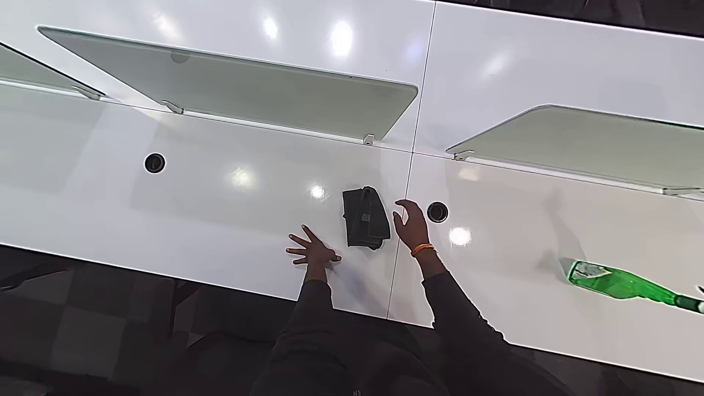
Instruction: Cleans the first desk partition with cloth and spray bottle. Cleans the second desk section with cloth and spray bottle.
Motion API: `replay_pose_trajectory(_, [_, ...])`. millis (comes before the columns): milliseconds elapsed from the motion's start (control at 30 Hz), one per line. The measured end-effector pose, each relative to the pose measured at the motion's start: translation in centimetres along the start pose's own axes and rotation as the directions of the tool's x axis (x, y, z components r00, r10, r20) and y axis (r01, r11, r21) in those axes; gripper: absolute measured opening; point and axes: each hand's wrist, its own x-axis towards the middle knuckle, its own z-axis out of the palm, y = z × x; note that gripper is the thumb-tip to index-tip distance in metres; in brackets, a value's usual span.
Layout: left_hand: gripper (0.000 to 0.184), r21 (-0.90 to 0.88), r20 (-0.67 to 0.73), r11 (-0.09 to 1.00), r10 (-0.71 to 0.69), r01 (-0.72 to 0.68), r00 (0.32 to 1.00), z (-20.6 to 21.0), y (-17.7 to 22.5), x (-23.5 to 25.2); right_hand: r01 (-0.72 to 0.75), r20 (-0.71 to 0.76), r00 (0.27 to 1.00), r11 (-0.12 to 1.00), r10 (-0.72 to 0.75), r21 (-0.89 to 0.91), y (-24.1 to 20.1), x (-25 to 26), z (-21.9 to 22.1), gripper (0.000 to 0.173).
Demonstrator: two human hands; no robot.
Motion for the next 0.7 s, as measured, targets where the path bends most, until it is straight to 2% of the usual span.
replay_pose_trajectory(67, [0.178, -0.008, 0.011, 1.0, -0.007, 0.007, 1.0, -0.2, 0.1, 0.0, 0.144, 0.062, 0.988, 0.989, -0.141, -0.034, -1.3, -0.4, 0.8, 0.037])
replay_pose_trajectory(133, [0.179, -0.013, 0.015, 1.0, -0.004, 0.004, 1.0, -0.3, 0.1, 0.0, 0.247, 0.187, 0.956, 0.964, -0.225, -0.102, -3.2, -0.8, 1.6, 0.043])
replay_pose_trajectory(200, [0.177, -0.005, 0.013, 1.0, -0.001, 0.001, 1.0, -0.5, 0.1, -0.2, 0.263, 0.4, 0.903, 0.939, -0.159, -0.22, -4.9, -1.0, 2.7, 0.065])
replay_pose_trajectory(267, [0.177, -0.013, 0.015, 1.0, 0.002, -0.002, 1.0, -0.5, 0.1, -0.2, 0.263, 0.522, 0.851, 0.912, -0.065, -0.316, -5.5, -1.0, 4.9, 0.088])
replay_pose_trajectory(333, [0.176, -0.019, 0.028, 1.0, 0.001, 0.0, 1.0, -0.7, 0.2, -0.4, 0.268, 0.546, 0.837, 0.896, -0.034, -0.354, -5.7, -0.7, 6.6, 0.094])
replay_pose_trajectory(467, [0.178, -0.025, 0.019, 1.0, 0.004, -0.004, 1.0, -0.5, 0.1, -0.2, 0.302, 0.542, 0.839, 0.876, -0.058, -0.375, -6.9, 1.2, 7.8, 0.094])
replay_pose_trajectory(700, [0.175, -0.026, 0.01, 1.0, 0.0, 0.001, 1.0, -0.6, 0.1, -0.1, 0.329, 0.498, 0.86, 0.866, -0.111, -0.376, -11.4, 8.3, 9.4, 0.093])
